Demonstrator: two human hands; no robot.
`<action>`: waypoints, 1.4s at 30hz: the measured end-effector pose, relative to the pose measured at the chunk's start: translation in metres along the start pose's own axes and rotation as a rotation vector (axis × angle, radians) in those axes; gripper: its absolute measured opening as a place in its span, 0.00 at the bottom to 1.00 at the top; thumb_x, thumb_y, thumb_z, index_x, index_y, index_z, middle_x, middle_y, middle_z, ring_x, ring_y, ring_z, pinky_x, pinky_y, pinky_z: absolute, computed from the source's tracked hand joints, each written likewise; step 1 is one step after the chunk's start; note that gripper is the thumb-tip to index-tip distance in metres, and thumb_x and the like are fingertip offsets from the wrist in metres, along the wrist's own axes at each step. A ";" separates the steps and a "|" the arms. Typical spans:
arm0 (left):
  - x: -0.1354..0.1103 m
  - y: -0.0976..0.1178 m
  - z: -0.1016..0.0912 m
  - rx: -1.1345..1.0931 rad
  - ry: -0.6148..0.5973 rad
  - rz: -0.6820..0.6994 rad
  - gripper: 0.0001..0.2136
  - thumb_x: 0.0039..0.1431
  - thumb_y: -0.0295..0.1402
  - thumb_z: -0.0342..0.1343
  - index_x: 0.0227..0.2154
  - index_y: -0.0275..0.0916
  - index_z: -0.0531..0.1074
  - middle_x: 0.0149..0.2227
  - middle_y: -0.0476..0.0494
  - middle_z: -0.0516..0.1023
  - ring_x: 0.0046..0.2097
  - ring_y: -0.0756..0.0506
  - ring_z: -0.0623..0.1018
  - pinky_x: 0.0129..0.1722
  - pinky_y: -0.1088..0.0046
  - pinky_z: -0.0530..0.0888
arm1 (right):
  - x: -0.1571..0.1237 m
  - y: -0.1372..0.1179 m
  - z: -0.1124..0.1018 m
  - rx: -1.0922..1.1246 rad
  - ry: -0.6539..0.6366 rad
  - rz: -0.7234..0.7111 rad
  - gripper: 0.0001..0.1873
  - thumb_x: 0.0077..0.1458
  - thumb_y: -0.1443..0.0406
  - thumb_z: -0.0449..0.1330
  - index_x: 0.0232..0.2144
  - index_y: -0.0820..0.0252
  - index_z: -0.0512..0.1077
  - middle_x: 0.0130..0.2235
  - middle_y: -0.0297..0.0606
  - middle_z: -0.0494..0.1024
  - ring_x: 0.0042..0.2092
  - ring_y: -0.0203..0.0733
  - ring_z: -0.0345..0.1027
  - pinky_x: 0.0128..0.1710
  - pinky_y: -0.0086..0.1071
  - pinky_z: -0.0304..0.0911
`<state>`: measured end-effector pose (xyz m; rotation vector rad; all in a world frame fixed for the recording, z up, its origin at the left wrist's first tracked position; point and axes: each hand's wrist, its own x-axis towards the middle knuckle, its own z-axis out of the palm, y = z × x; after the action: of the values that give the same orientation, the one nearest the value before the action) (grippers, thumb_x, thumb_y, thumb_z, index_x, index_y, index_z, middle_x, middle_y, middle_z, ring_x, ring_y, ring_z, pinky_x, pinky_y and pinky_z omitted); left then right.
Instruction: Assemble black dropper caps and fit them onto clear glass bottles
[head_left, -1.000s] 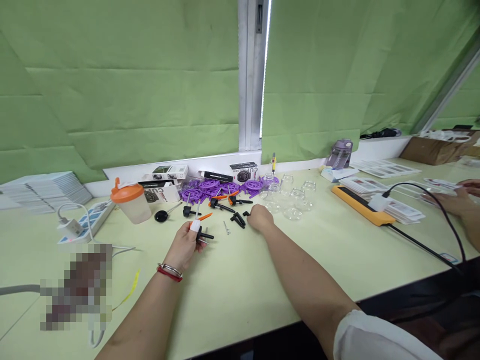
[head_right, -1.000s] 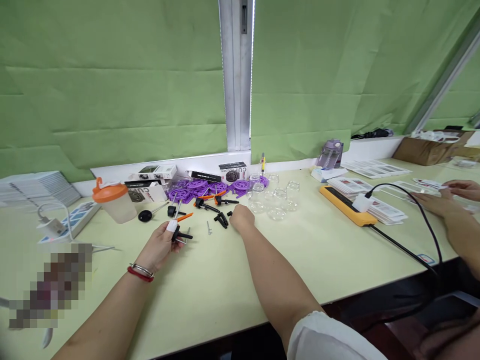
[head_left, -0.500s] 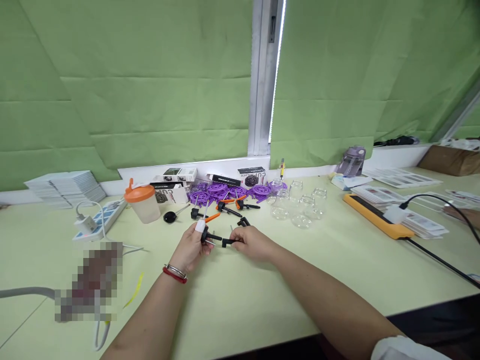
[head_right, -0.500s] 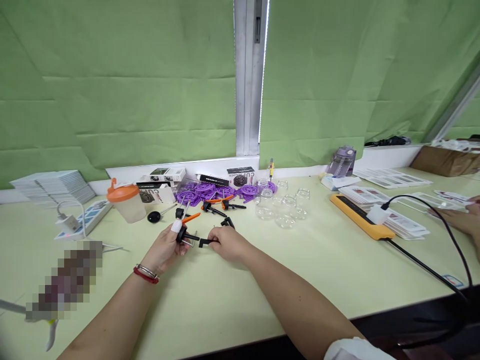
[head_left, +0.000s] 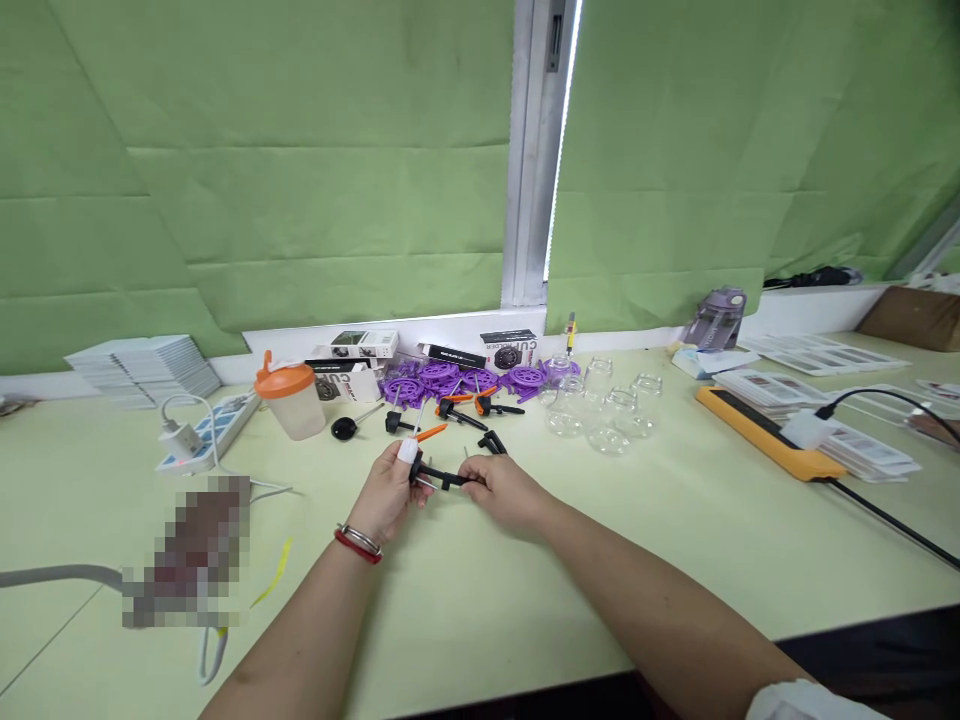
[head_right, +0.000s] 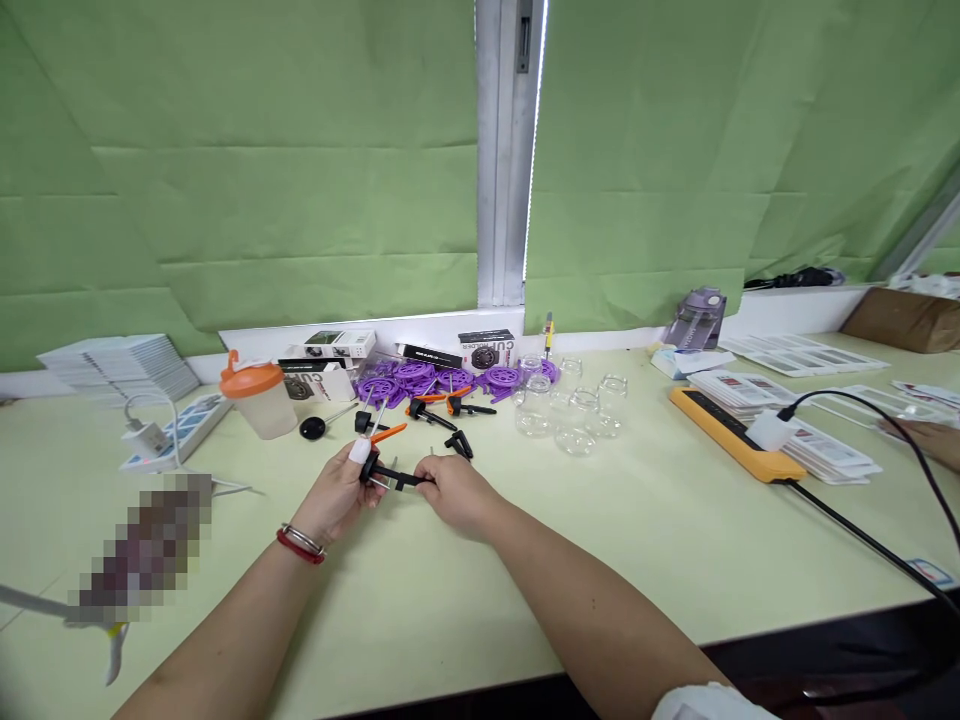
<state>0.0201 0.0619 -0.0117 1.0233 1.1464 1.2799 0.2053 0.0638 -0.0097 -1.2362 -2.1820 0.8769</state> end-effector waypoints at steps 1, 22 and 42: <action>0.000 -0.001 0.000 0.008 0.005 0.014 0.22 0.48 0.54 0.58 0.31 0.40 0.62 0.21 0.55 0.68 0.19 0.51 0.71 0.14 0.79 0.63 | 0.000 0.000 0.001 0.007 0.000 0.002 0.07 0.55 0.70 0.54 0.32 0.60 0.72 0.24 0.30 0.65 0.26 0.31 0.55 0.26 0.26 0.48; -0.008 0.008 -0.005 0.074 -0.208 -0.027 0.19 0.38 0.26 0.60 0.36 0.40 0.63 0.28 0.55 0.67 0.26 0.52 0.71 0.26 0.74 0.68 | 0.004 0.011 -0.001 -0.076 0.047 -0.042 0.08 0.56 0.70 0.54 0.35 0.60 0.73 0.30 0.35 0.73 0.30 0.35 0.61 0.30 0.27 0.51; -0.004 -0.001 -0.002 0.123 -0.120 0.016 0.19 0.38 0.27 0.62 0.36 0.39 0.64 0.36 0.51 0.69 0.32 0.52 0.70 0.32 0.74 0.68 | 0.006 0.015 0.004 -0.094 0.069 -0.040 0.08 0.56 0.70 0.54 0.35 0.60 0.73 0.29 0.33 0.71 0.30 0.34 0.60 0.30 0.27 0.50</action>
<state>0.0180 0.0577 -0.0127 1.1857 1.1377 1.1558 0.2080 0.0739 -0.0222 -1.2430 -2.2079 0.7122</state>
